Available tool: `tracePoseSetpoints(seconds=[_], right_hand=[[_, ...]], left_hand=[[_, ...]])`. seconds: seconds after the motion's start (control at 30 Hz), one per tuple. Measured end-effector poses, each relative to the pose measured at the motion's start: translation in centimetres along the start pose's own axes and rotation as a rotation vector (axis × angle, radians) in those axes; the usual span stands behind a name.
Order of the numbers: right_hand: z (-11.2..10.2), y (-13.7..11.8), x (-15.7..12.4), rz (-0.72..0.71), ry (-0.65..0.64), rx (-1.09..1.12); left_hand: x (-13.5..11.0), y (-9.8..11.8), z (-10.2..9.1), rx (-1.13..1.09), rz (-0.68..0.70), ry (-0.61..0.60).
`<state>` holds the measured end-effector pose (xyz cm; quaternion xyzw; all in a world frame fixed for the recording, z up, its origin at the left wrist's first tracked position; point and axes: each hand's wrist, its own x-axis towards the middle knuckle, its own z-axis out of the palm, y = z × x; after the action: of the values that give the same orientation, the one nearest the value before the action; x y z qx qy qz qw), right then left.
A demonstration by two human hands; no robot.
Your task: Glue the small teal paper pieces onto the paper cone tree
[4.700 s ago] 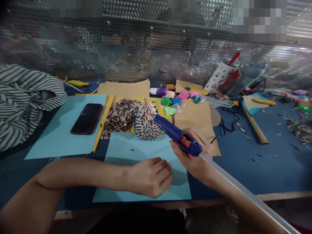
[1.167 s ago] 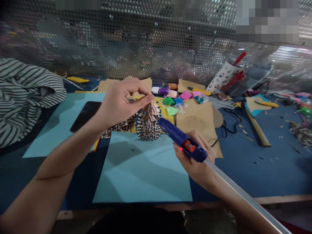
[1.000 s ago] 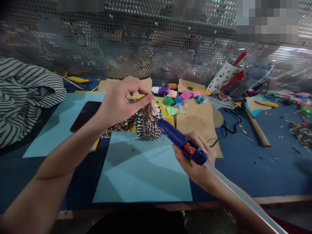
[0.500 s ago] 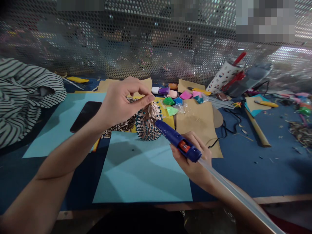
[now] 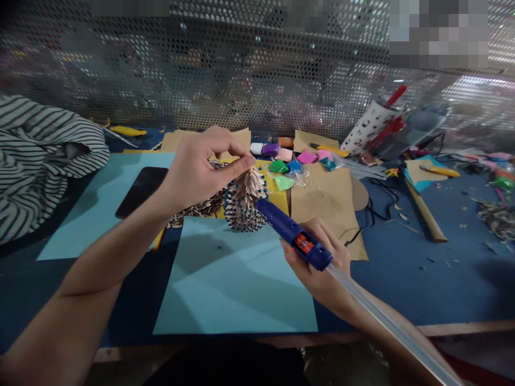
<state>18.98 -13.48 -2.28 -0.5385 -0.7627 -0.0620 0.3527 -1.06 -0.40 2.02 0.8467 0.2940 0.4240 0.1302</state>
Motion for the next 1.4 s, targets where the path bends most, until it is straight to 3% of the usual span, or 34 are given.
tracePoseSetpoints(seconds=[0.93,1.23,1.4], right_hand=[[0.0,-0.1,-0.2,-0.017,0.011,-0.027],[-0.4,-0.9,-0.2,-0.025,-0.029,0.064],[-1.1,0.5,-2.7,-0.127,0.09,0.155]], left_hand=[[0.0,0.2,0.0,-0.016,-0.016,-0.001],[0.0,0.0,0.0,0.0,0.0,-0.004],[0.0,0.0,0.0,0.005,-0.008,-0.002]])
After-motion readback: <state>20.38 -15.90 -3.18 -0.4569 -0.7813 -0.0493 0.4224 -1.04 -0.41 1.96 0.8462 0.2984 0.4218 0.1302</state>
